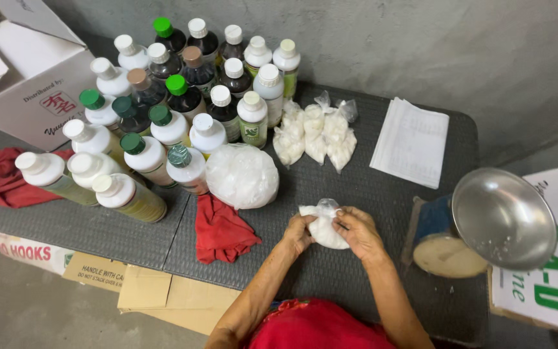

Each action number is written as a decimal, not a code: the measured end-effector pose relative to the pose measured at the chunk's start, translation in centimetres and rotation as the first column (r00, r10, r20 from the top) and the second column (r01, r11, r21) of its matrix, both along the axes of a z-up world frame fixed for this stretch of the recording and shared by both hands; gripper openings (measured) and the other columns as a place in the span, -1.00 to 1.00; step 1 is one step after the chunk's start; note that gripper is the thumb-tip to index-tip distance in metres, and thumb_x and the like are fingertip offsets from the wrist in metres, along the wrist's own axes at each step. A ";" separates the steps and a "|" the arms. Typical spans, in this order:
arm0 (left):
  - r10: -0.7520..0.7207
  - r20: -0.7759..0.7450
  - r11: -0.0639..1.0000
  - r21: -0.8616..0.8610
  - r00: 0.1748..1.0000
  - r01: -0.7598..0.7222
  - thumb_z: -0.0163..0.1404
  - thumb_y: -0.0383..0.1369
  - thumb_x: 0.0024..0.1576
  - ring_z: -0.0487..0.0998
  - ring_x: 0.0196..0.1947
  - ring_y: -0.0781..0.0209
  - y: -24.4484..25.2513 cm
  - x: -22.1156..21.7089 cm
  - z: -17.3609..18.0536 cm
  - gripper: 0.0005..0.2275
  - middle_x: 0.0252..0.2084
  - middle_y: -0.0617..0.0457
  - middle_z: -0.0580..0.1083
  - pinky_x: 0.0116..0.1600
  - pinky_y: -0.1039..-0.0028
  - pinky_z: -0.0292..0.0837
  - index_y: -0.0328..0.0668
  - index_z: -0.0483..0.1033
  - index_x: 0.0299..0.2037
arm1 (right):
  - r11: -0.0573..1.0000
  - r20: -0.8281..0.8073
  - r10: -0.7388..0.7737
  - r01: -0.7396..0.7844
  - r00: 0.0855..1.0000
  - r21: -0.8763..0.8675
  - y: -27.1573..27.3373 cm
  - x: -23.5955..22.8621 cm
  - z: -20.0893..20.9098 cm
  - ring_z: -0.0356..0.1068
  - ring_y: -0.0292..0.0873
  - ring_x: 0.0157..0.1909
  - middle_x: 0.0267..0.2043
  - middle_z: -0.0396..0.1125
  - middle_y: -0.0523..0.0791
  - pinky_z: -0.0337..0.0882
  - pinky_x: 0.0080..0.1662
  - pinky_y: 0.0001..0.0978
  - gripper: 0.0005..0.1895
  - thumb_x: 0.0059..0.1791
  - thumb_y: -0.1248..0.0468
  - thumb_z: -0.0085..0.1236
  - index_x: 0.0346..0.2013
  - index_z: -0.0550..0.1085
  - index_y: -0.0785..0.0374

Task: The person scoops a white granular substance from a large sack into small plastic bags using a red scoop. They weigh each filled bag on a scale, tie the bags shut, and place them on a table next to other filled bags and bottles.

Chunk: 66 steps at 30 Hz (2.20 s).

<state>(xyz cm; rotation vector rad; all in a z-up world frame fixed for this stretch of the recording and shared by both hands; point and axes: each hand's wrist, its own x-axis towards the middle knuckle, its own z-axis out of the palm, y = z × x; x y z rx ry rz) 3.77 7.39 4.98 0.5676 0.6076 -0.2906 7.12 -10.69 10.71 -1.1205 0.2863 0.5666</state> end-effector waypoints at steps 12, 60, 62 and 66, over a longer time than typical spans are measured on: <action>0.522 0.106 0.820 0.212 0.846 -0.532 0.09 -0.63 0.06 0.57 -0.13 0.08 0.5 12.1 -2.6 -0.65 -0.07 -0.07 0.52 -0.03 0.30 0.56 -0.31 0.37 0.06 | 0.997 0.089 0.056 -0.060 0.994 0.039 3.4 14.5 -2.3 0.46 -0.12 -0.13 -0.21 0.44 -0.05 0.51 0.04 -0.25 -0.90 -0.02 0.40 0.13 -0.22 0.48 0.34; 0.204 0.742 0.607 0.415 0.639 -0.677 0.07 -0.57 0.16 0.42 -0.22 0.44 11.3 -2.4 14.9 -0.81 -0.20 0.19 0.47 -0.12 0.63 0.37 -0.27 0.47 -0.03 | 0.943 0.495 0.244 -0.323 0.834 0.080 12.4 -0.2 11.1 0.38 -0.25 0.11 0.15 0.29 -0.14 0.58 -0.03 -0.18 -0.42 -0.03 0.14 0.17 0.27 0.25 0.01; 0.112 0.754 0.730 0.380 0.647 -0.569 0.02 -0.66 0.05 0.43 -0.22 0.45 8.8 -2.6 14.8 -0.69 -0.19 0.22 0.45 -0.10 0.64 0.39 -0.25 0.43 0.01 | 0.984 0.471 0.151 -0.176 0.869 0.009 11.3 -0.1 11.1 0.38 -0.23 -0.11 -0.05 0.39 -0.08 0.43 -0.20 -0.33 -0.47 -0.01 0.24 0.23 0.23 0.33 0.16; 0.009 0.737 0.900 0.289 0.675 -0.327 -0.03 -0.70 0.08 0.45 -0.22 0.40 6.3 -3.1 13.3 -0.66 -0.21 0.16 0.44 -0.09 0.59 0.39 -0.31 0.44 0.06 | 0.989 0.652 -0.053 0.131 0.756 -0.072 7.8 -1.3 10.1 0.44 -0.35 -0.20 -0.18 0.47 -0.18 0.47 -0.13 -0.53 -0.69 0.00 0.39 0.26 0.02 0.46 0.39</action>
